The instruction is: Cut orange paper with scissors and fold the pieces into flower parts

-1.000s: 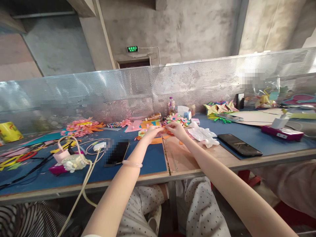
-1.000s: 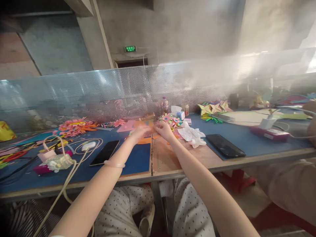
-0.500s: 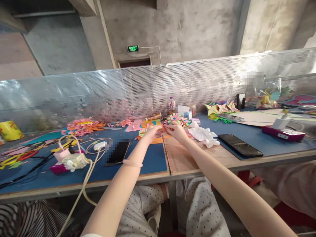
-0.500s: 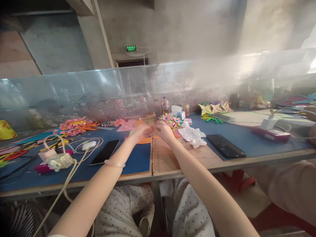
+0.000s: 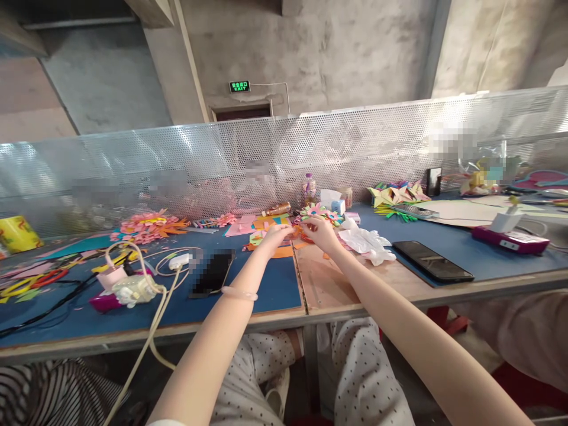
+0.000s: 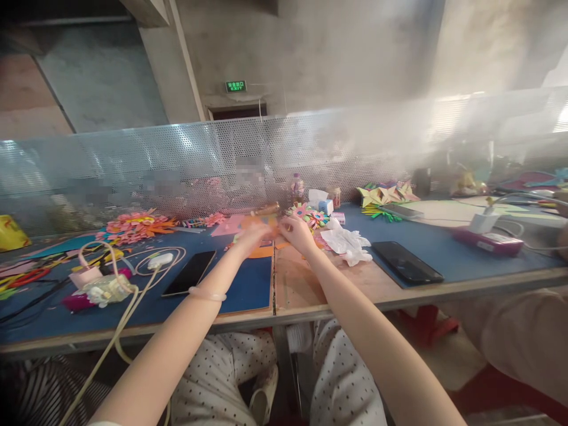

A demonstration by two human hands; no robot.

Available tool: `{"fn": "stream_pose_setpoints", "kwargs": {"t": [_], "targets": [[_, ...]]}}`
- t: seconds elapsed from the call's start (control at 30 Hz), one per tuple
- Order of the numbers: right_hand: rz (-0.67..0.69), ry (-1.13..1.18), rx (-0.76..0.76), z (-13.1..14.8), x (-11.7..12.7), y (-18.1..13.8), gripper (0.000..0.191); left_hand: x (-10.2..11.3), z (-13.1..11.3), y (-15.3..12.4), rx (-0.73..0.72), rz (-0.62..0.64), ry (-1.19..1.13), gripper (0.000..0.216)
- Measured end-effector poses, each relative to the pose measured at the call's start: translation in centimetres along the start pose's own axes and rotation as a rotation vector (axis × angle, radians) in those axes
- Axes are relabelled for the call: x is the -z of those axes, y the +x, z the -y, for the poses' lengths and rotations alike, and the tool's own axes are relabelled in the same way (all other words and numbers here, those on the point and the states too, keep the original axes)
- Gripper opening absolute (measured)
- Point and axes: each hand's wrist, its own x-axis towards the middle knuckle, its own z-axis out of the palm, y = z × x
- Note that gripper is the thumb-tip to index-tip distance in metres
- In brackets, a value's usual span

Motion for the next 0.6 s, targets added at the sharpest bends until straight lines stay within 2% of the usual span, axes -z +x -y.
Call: {"fn": "stream_pose_setpoints", "kwargs": {"t": [0.23,0.43,0.6], "targets": [[0.067,-0.083,0.03,-0.5,-0.3,-0.1,0.019,-0.2,-0.4,-0.4,-0.018,-0.041,0.156,0.02],[0.092,-0.058,0.044,-0.3,-0.2,-0.2,0.019,-0.4,-0.9,-0.8,-0.023,-0.055,0.179,0.017],[0.095,-0.021,0.023,-0.4,-0.3,-0.1,0.018,-0.4,-1.0,-0.9,-0.094,-0.045,0.236,0.016]]}}
